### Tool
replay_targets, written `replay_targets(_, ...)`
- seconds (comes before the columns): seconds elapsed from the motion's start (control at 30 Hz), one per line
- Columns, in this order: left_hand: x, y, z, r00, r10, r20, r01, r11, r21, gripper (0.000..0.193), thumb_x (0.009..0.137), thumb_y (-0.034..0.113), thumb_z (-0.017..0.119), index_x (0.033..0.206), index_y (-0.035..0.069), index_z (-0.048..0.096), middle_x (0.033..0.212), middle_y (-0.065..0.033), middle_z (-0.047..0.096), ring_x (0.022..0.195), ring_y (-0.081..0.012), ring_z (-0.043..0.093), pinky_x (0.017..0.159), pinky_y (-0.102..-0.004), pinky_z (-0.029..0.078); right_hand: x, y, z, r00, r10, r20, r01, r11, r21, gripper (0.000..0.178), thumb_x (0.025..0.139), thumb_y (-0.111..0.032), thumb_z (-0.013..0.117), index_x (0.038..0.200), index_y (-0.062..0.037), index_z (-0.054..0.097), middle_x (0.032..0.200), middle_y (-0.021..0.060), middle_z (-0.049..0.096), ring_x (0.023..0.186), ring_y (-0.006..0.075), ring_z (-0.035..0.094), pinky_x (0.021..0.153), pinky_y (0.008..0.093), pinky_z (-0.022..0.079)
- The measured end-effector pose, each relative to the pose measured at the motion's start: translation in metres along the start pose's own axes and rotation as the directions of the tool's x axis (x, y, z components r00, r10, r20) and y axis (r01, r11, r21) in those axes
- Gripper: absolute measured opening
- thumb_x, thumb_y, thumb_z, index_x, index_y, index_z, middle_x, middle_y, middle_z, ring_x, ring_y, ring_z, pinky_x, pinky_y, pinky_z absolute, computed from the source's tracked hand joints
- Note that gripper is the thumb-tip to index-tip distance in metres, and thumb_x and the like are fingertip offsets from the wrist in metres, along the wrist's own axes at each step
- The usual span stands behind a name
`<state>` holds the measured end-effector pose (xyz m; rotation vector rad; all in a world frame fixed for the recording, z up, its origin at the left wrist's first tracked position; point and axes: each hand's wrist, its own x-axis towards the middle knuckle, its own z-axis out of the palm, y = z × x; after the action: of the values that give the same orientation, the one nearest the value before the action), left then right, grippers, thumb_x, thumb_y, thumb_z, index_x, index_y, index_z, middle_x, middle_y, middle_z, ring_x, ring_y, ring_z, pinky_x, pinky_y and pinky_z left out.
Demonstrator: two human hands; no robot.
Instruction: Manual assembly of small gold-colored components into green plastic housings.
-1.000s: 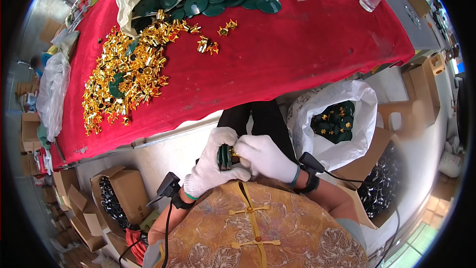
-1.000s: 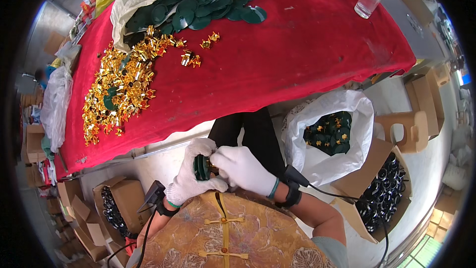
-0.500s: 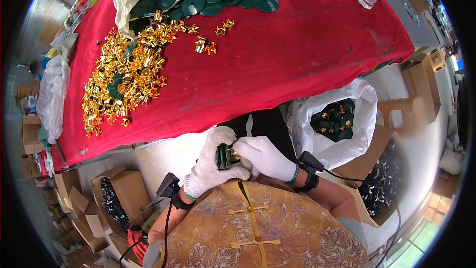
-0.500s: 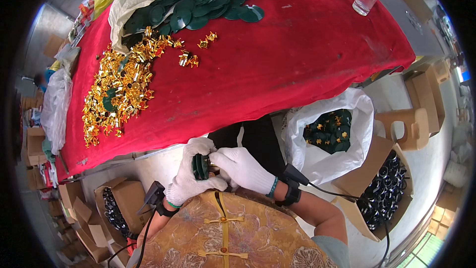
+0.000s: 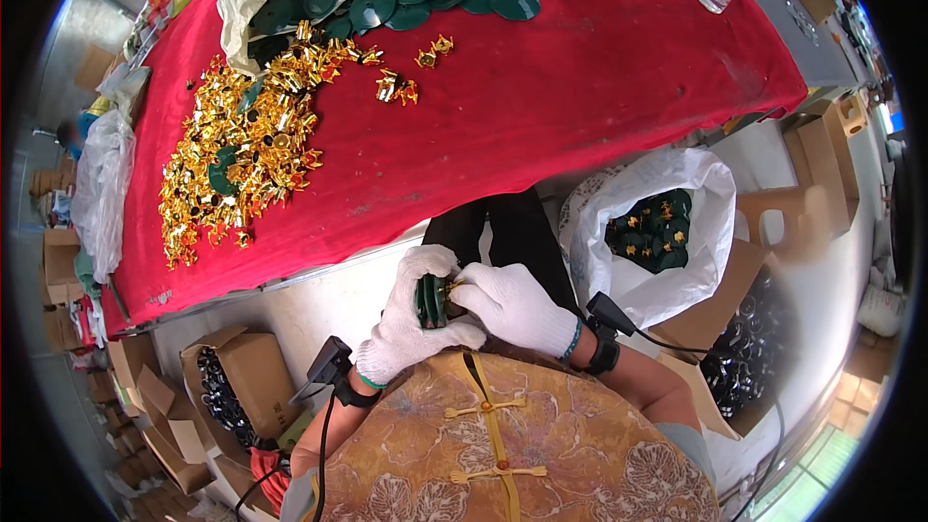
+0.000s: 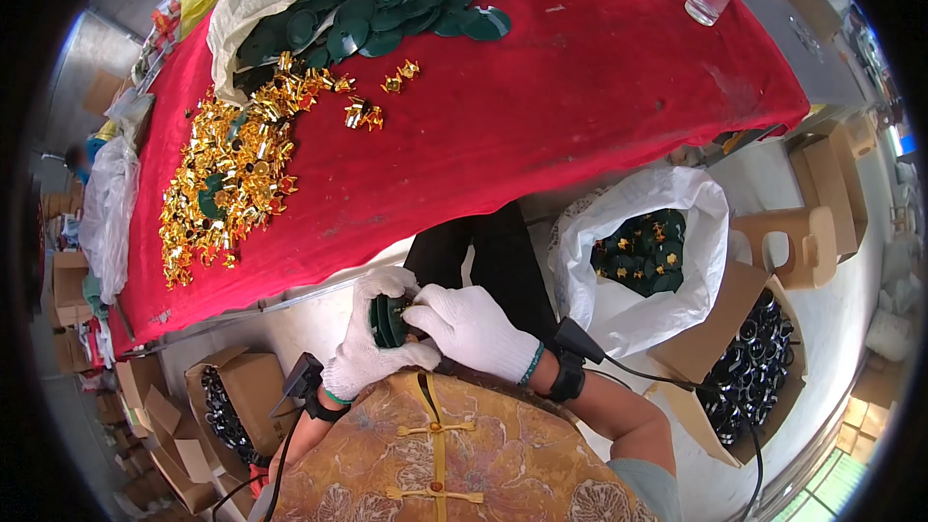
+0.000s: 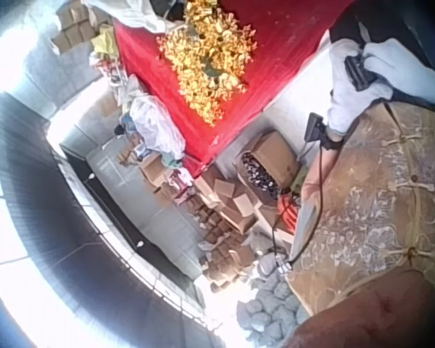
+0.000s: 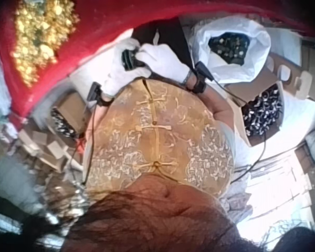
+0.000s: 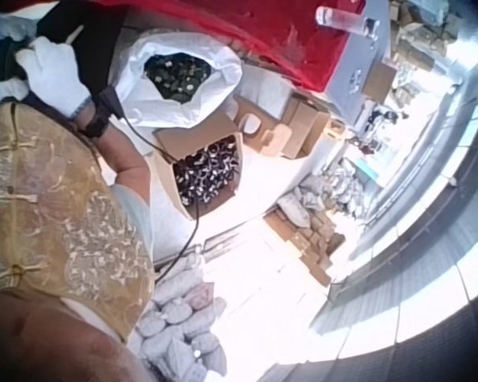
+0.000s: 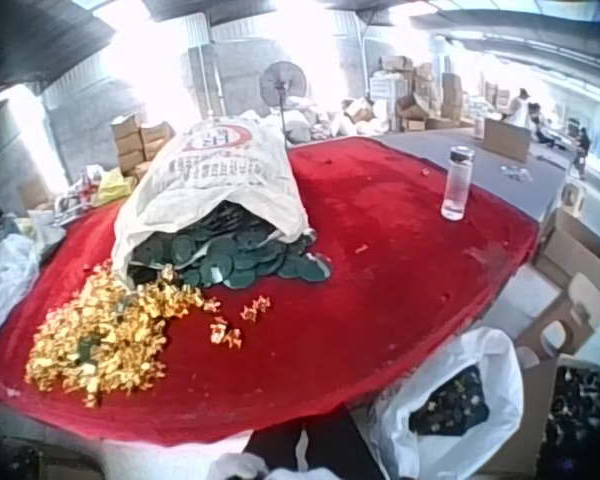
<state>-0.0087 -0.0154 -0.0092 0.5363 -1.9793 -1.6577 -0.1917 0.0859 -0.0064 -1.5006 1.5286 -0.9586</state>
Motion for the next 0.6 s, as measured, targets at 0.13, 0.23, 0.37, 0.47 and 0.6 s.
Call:
replay_targets(0.13, -0.004, -0.002, -0.003, 0.999, -0.026, 0.035, 0.026, 1.0, 0.008, 0.089, 0.06, 0.018, 0.106, 0.128, 0.006, 0.051, 0.128, -0.0149, 0.056, 0.115, -0.0269, 0.059, 0.101, -0.0413, 0.05, 0.001, -0.005, -0.009, 0.984, 0.154, 0.086, -0.169, 0.963, 0.21, 0.023, 0.099, -0.029, 0.066, 0.106, -0.0077, 0.069, 0.098, 0.0143, 0.068, 0.088, 0.0371, 0.071, 0.075, 0.0454, 0.057)
replay_targets(0.23, -0.003, -0.004, 0.003, 0.997, -0.042, -0.06, 0.033, 0.989, -0.144, 0.087, 0.06, 0.017, 0.105, 0.128, 0.007, 0.051, 0.127, -0.0144, 0.056, 0.114, -0.0261, 0.059, 0.101, -0.041, 0.05, 0.001, -0.017, -0.004, 0.989, -0.03, -0.145, 0.037, 0.998, 0.044, 0.024, 0.099, -0.029, 0.067, 0.104, -0.0059, 0.069, 0.096, 0.0153, 0.069, 0.089, 0.0385, 0.071, 0.075, 0.0465, 0.057)
replay_targets(0.37, 0.002, 0.0, 0.001, 1.0, -0.016, -0.01, 0.016, 1.0, -0.025, 0.084, 0.061, 0.015, 0.105, 0.127, 0.008, 0.053, 0.126, -0.0143, 0.056, 0.114, -0.0269, 0.059, 0.101, -0.0412, 0.05, 0.0, -0.004, 0.007, 0.979, -0.08, -0.187, 0.07, 0.996, -0.06, 0.023, 0.1, -0.027, 0.067, 0.103, -0.0045, 0.068, 0.09, 0.016, 0.07, 0.085, 0.0394, 0.071, 0.072, 0.0447, 0.057)
replay_targets(0.47, 0.004, 0.004, -0.002, 0.996, 0.076, 0.047, -0.08, 0.992, 0.092, 0.083, 0.06, 0.014, 0.104, 0.126, 0.008, 0.054, 0.126, -0.015, 0.056, 0.115, -0.0284, 0.059, 0.102, -0.0418, 0.049, 0.0, -0.002, 0.001, 0.988, 0.138, -0.069, -0.118, 0.963, 0.242, 0.021, 0.101, -0.026, 0.065, 0.103, -0.0046, 0.068, 0.086, 0.0159, 0.072, 0.077, 0.0373, 0.071, 0.068, 0.0417, 0.056)
replay_targets(0.6, 0.003, 0.002, -0.002, 0.991, 0.101, 0.083, -0.111, 0.987, 0.116, 0.084, 0.061, 0.015, 0.104, 0.127, 0.009, 0.053, 0.127, -0.0149, 0.056, 0.119, -0.0299, 0.058, 0.104, -0.0428, 0.048, 0.003, 0.006, -0.005, 0.814, 0.41, 0.412, -0.58, 0.526, 0.622, 0.025, 0.103, -0.026, 0.064, 0.108, -0.0019, 0.068, 0.086, 0.0174, 0.071, 0.078, 0.0333, 0.073, 0.07, 0.0406, 0.057)
